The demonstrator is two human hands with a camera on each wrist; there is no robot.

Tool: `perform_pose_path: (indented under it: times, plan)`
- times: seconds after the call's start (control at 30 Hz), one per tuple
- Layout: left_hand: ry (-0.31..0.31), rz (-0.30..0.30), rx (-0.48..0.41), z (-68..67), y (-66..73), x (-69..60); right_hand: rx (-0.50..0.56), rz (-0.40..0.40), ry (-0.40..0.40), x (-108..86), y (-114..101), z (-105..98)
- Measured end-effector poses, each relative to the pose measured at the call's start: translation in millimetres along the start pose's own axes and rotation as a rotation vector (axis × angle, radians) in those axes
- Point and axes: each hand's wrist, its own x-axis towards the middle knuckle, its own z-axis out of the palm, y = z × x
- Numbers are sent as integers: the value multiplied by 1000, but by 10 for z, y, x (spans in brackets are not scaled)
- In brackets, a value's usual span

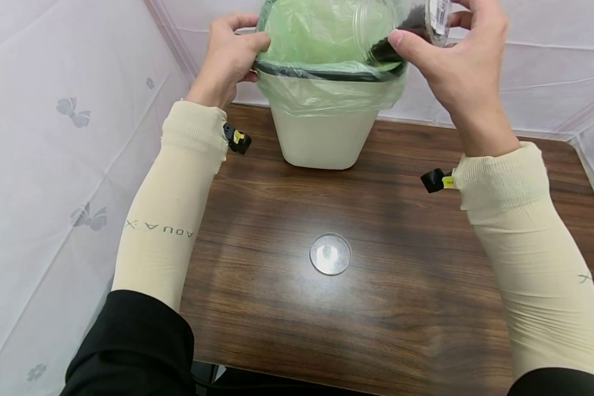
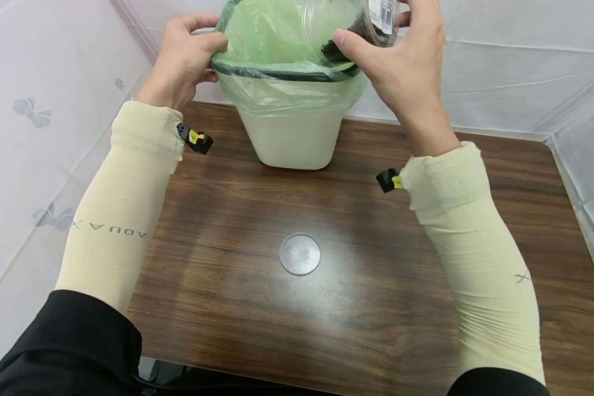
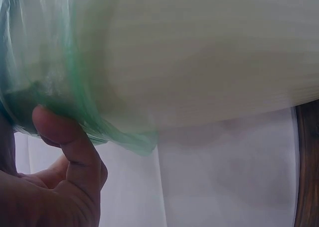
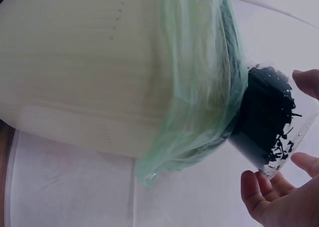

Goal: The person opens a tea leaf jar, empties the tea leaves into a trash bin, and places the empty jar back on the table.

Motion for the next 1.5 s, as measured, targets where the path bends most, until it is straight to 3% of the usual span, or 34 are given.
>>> perform_pose_path:
  times: [0.27,0.8,1.5]
  plan:
    - [-4,-1,-6,17,3,-17,10,14,-3,17,19,1]
    - [-3,6,-7,52,-5,-28,-36,-56,-7,53,11,10]
    - [-8,9,-23,75,-10,-32,9,-58,5,104,-12,24]
